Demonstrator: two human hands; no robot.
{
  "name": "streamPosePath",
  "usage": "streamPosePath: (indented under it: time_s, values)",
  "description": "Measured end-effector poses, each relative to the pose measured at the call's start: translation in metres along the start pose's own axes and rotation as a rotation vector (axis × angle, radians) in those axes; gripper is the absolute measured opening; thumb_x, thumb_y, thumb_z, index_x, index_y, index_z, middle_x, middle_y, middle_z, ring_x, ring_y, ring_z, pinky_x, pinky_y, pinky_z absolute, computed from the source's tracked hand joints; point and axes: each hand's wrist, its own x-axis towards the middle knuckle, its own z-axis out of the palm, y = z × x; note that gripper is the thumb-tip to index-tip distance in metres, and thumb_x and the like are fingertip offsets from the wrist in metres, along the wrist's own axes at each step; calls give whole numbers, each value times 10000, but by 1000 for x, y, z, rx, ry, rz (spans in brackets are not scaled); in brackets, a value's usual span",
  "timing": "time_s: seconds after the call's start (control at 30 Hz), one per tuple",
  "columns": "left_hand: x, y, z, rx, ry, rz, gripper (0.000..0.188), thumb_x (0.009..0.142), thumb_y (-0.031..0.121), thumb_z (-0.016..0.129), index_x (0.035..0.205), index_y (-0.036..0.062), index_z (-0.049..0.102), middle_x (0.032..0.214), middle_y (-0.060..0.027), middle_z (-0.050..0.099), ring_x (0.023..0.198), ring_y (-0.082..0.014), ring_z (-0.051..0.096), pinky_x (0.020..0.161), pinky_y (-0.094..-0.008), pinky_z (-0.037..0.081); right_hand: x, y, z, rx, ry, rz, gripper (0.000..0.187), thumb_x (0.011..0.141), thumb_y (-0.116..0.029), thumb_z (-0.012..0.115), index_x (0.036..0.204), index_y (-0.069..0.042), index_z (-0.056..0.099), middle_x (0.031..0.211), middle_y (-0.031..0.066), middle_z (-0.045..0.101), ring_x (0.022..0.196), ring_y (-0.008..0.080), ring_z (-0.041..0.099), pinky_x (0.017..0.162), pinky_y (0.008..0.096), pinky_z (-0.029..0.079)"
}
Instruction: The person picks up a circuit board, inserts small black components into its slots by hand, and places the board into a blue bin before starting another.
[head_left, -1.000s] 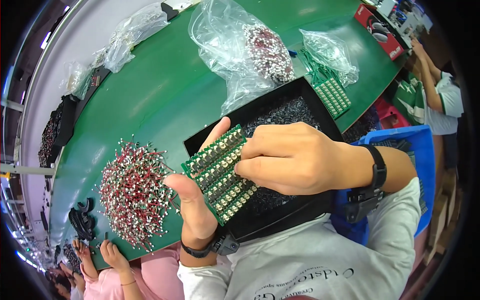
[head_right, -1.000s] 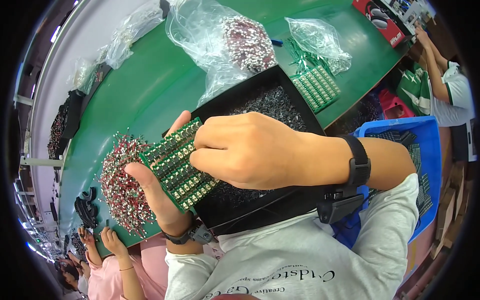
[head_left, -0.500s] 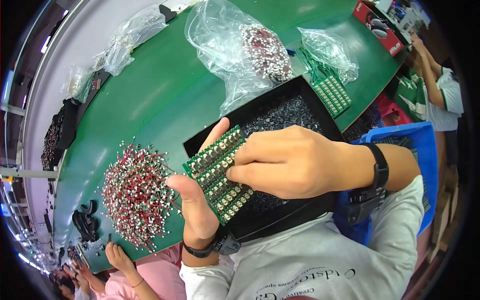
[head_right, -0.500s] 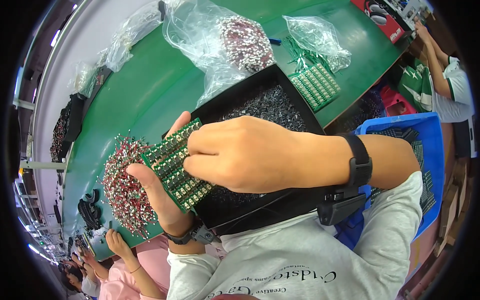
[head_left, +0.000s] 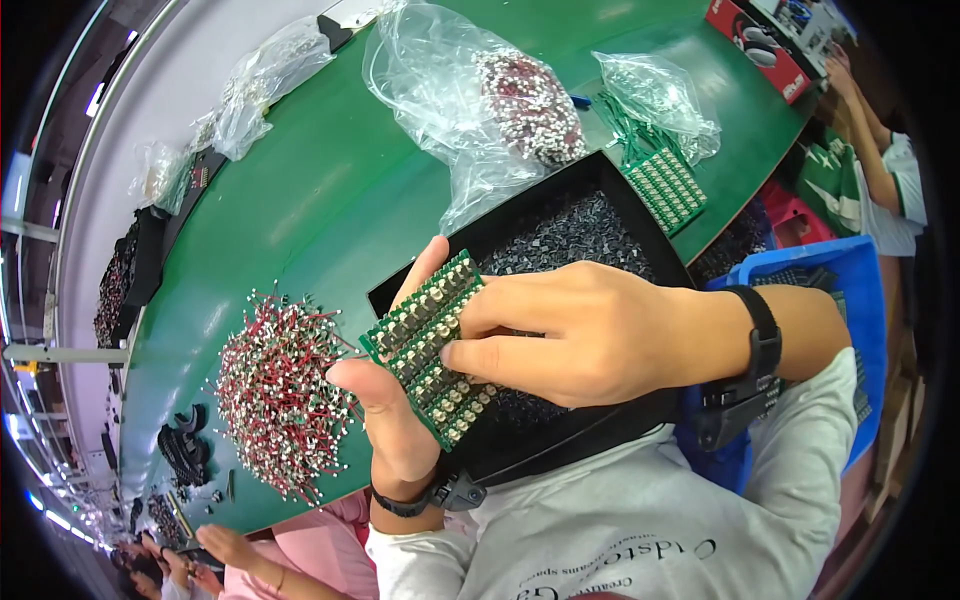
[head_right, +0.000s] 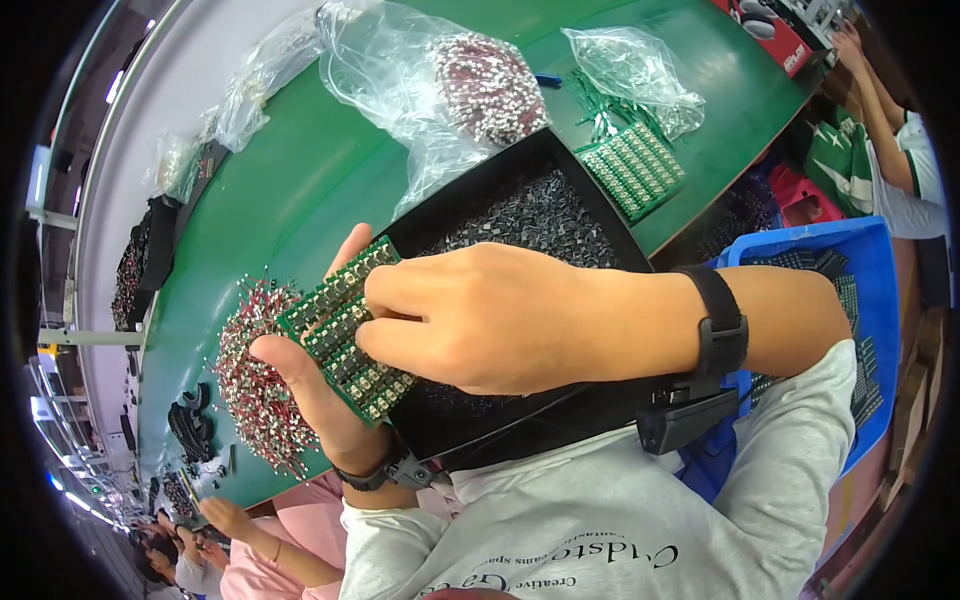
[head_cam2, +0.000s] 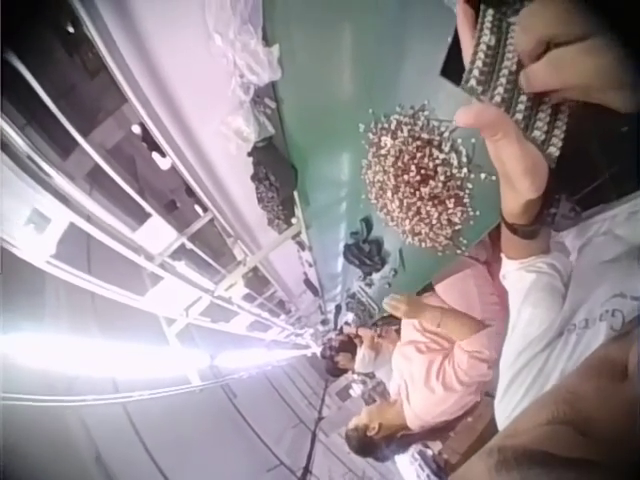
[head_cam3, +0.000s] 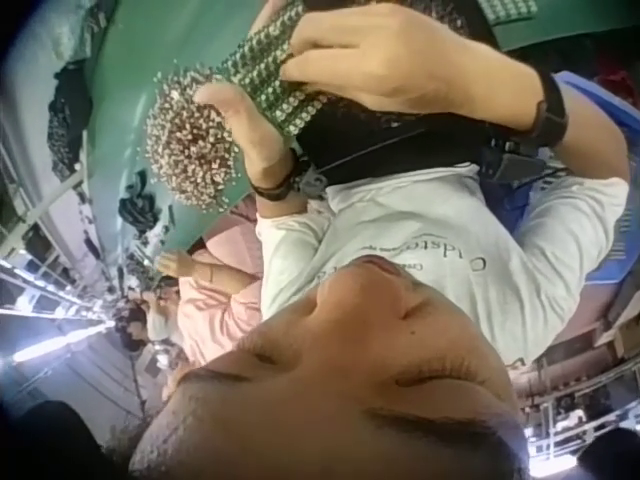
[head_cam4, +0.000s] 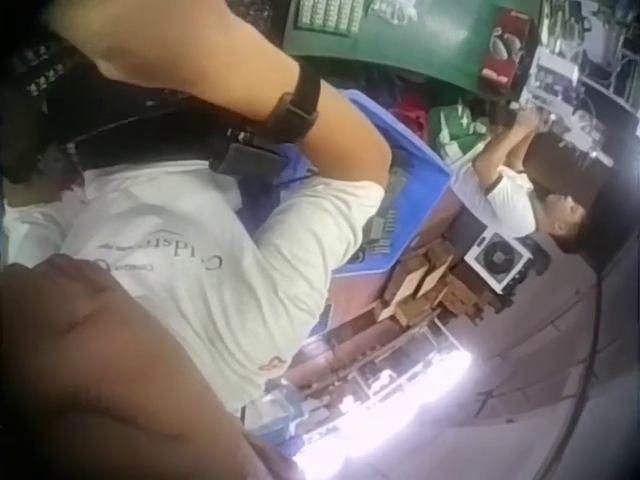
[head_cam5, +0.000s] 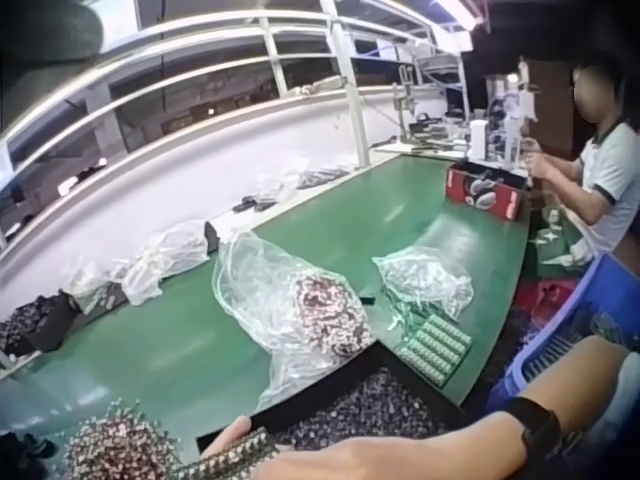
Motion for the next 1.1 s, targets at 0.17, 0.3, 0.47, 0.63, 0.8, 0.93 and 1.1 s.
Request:
streamPosePath:
  time_s: [0.17, 0.3, 0.47, 0.63, 0.8, 0.93, 1.1]
  values:
    - [-3, -2, 8, 2, -15, -36, 1069, 899, 796, 303, 1422, -134, 378, 1231, -158, 620, 1076, -191, 616, 956, -301, 473, -5, -1, -8, 0, -3, -46, 260, 723, -13, 686, 977, 36, 669, 892, 105, 613, 667, 216, 633, 530, 308, 535]
    - [0, 10, 8, 210, -21, -206, 1238, 743, 898, 351, 1526, -51, 224, 1343, -124, 552, 1194, -196, 550, 1020, -329, 438, -4, -2, -8, -121, -17, -89, 255, 720, -45, 697, 957, 46, 670, 866, 112, 616, 637, 199, 632, 512, 298, 531]
    - [1, 10, 3, 124, -28, -221, 1232, 745, 890, 349, 1535, -41, 183, 1344, -166, 550, 1180, -229, 579, 1031, -355, 456, -7, 0, -18, -92, -15, -108, 228, 723, -32, 731, 930, 36, 664, 862, 105, 629, 618, 202, 628, 505, 294, 528]
    - [1, 13, 4, 166, -27, -195, 1226, 751, 894, 322, 1531, -43, 197, 1344, -195, 549, 1187, -261, 579, 1030, -368, 460, -2, -1, -10, -45, 24, -6, 230, 709, -6, 766, 909, 22, 656, 869, 99, 625, 637, 212, 635, 513, 303, 534]
    - [-1, 15, 9, 282, -2, -191, 1245, 740, 907, 320, 1527, -51, 211, 1333, -188, 560, 1198, -247, 568, 1027, -358, 447, 7, -3, -4, -83, -29, -77, 224, 725, -33, 750, 923, 14, 658, 884, 106, 626, 656, 230, 642, 546, 305, 554]
    - [0, 8, -1, 170, -21, -188, 1210, 755, 886, 334, 1536, -29, 201, 1345, -179, 551, 1195, -252, 571, 1045, -365, 440, -1, -1, -11, -45, 1, -59, 232, 703, -7, 741, 918, 9, 656, 875, 108, 628, 656, 234, 642, 542, 306, 553]
    - [1, 9, 2, 236, -22, -168, 1202, 756, 882, 327, 1547, -11, 181, 1348, -157, 546, 1215, -235, 548, 1046, -368, 435, 3, -1, -11, -43, 24, -7, 265, 693, 13, 726, 950, 10, 664, 865, 107, 623, 670, 231, 642, 541, 303, 550]
